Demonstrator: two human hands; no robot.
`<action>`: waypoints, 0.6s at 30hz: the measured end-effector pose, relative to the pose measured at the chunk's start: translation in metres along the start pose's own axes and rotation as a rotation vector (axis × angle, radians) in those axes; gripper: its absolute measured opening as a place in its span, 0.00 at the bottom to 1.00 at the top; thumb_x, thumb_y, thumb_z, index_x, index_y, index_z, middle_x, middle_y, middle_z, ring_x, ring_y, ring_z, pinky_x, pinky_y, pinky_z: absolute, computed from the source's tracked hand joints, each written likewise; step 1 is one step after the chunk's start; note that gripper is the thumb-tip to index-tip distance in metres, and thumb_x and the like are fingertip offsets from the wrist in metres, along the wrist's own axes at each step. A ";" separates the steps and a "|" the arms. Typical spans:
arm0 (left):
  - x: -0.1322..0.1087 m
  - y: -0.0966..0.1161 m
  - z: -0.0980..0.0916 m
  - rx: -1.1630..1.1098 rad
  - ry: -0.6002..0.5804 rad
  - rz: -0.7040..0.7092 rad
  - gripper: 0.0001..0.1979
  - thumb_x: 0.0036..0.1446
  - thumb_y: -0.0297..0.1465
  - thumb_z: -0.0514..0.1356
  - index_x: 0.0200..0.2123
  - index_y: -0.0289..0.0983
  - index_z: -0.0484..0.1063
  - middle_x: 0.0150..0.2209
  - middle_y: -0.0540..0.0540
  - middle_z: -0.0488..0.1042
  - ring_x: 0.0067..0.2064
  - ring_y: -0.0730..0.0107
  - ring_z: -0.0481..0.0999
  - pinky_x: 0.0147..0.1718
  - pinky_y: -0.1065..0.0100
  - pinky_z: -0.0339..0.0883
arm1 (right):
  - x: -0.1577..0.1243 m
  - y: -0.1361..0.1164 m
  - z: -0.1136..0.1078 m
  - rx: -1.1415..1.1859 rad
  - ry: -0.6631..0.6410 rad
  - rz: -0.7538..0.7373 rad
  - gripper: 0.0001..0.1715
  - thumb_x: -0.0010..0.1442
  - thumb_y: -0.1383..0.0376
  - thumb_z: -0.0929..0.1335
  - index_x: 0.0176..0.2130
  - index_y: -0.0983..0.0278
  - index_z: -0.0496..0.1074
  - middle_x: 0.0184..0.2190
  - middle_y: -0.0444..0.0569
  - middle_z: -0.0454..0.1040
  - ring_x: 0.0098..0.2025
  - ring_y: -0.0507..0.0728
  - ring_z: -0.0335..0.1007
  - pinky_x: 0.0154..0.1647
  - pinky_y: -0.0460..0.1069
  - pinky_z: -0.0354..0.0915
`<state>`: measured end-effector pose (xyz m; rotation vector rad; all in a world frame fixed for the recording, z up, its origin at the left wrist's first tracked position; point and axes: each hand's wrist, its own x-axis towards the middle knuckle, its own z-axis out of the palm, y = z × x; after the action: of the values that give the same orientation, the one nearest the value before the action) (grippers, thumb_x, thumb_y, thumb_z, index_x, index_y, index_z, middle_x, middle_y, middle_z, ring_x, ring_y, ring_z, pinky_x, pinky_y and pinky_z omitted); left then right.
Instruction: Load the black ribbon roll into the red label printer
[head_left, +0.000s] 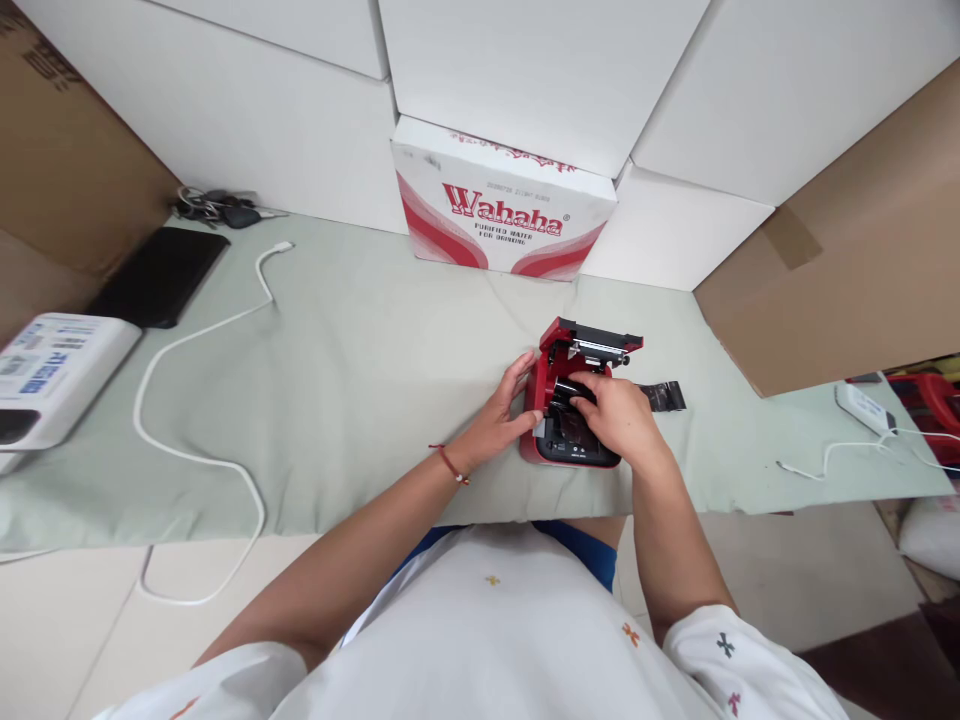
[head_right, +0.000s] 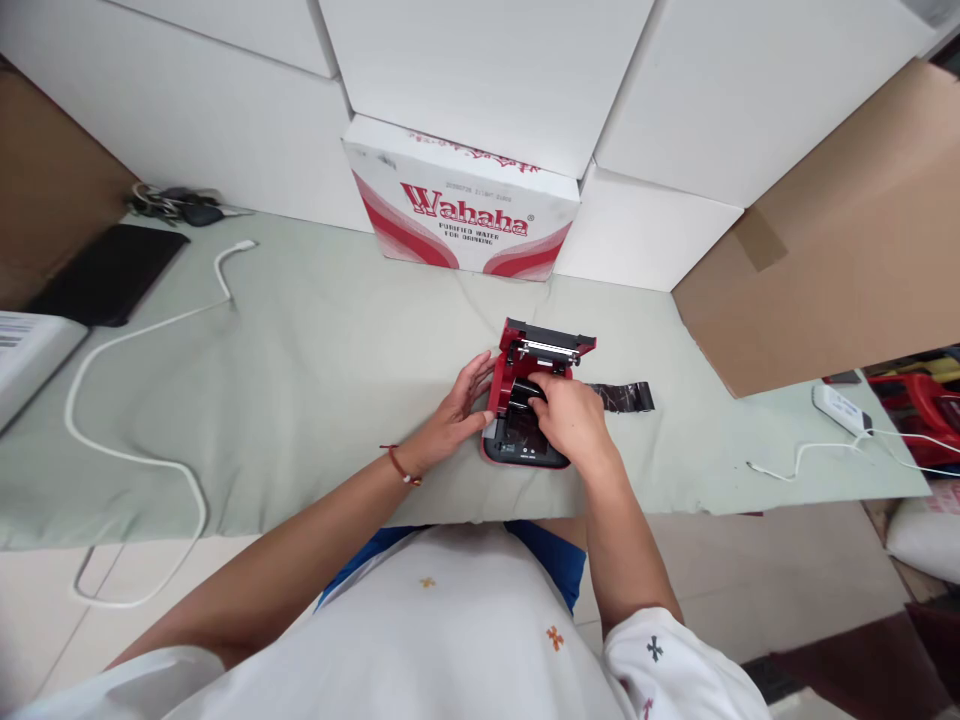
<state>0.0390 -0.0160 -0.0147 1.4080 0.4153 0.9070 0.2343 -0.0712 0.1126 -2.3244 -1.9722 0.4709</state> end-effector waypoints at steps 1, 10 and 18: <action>0.000 -0.001 0.000 -0.008 0.004 -0.005 0.43 0.67 0.44 0.65 0.77 0.52 0.46 0.80 0.42 0.46 0.81 0.47 0.47 0.78 0.39 0.43 | 0.001 0.002 0.002 0.038 0.013 -0.004 0.25 0.69 0.63 0.69 0.63 0.57 0.77 0.54 0.54 0.84 0.54 0.68 0.81 0.55 0.60 0.71; -0.001 0.003 -0.001 -0.032 0.008 -0.031 0.41 0.67 0.42 0.66 0.76 0.52 0.51 0.80 0.43 0.48 0.80 0.48 0.48 0.78 0.39 0.45 | -0.026 0.033 -0.016 0.615 0.128 -0.098 0.23 0.72 0.52 0.67 0.57 0.60 0.80 0.43 0.49 0.86 0.38 0.57 0.81 0.41 0.52 0.75; 0.000 0.007 0.000 -0.043 0.000 -0.047 0.38 0.66 0.41 0.67 0.74 0.52 0.56 0.77 0.43 0.54 0.79 0.44 0.52 0.77 0.37 0.47 | -0.068 0.117 -0.008 0.783 0.242 0.048 0.23 0.66 0.48 0.72 0.52 0.58 0.83 0.38 0.53 0.86 0.30 0.58 0.80 0.29 0.53 0.74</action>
<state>0.0368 -0.0163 -0.0081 1.3532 0.4250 0.8728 0.3390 -0.1574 0.1051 -1.8158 -1.2922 0.7522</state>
